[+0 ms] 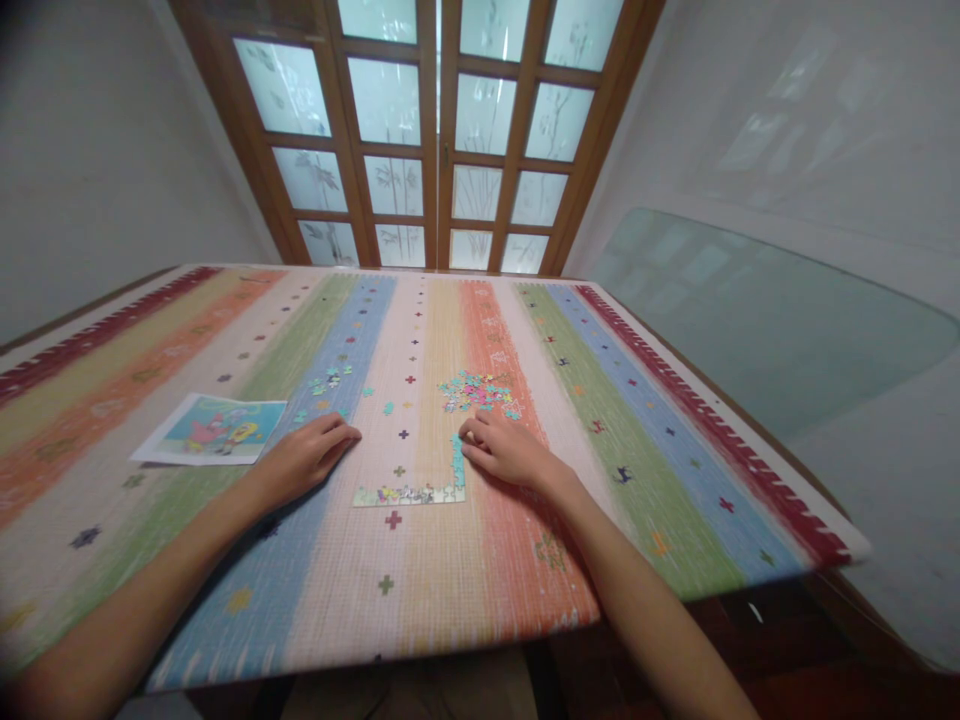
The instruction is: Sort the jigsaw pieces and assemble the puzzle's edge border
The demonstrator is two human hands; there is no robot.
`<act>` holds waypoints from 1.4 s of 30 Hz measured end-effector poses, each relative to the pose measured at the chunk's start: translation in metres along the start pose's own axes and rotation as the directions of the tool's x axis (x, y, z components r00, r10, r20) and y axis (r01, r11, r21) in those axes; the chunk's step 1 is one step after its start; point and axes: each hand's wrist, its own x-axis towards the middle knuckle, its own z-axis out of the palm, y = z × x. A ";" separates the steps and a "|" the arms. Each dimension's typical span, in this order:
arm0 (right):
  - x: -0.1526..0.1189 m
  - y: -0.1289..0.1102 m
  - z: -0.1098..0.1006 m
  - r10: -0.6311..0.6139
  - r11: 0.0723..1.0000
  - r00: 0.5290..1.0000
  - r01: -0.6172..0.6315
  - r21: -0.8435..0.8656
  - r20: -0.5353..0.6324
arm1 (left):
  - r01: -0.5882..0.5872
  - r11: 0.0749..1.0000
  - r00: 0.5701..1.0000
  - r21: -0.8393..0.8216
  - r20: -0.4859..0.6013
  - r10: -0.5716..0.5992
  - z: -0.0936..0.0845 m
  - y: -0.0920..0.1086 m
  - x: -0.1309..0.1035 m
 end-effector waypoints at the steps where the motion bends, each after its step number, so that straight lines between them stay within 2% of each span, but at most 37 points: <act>1: 0.000 0.000 0.000 0.001 1.000 1.000 -0.001 0.001 0.000 | 0.000 1.000 1.000 0.003 -0.001 0.000 0.000 0.000 0.000; 8: 0.001 0.003 -0.001 -0.029 0.999 1.000 0.029 0.042 -0.001 | 0.000 1.000 1.000 -0.018 -0.004 0.000 0.000 0.000 0.000; 16: 0.000 0.007 0.003 -0.102 0.995 0.995 0.102 -0.017 0.009 | 0.011 0.999 1.000 -0.034 0.005 -0.011 0.000 0.001 0.001; 21: 0.001 0.007 0.007 -0.102 0.994 0.995 0.101 -0.049 -0.004 | 0.003 1.000 1.000 0.027 0.015 -0.003 -0.003 0.005 0.001; 30: 0.002 0.010 0.016 -0.143 0.984 0.987 0.134 -0.114 -0.072 | -0.029 0.996 1.000 0.085 0.015 0.028 -0.003 0.009 0.000; 42: 0.003 0.014 0.023 -0.218 0.972 0.963 0.200 -0.120 -0.158 | -0.034 0.990 0.999 0.140 0.000 0.034 -0.002 0.011 -0.001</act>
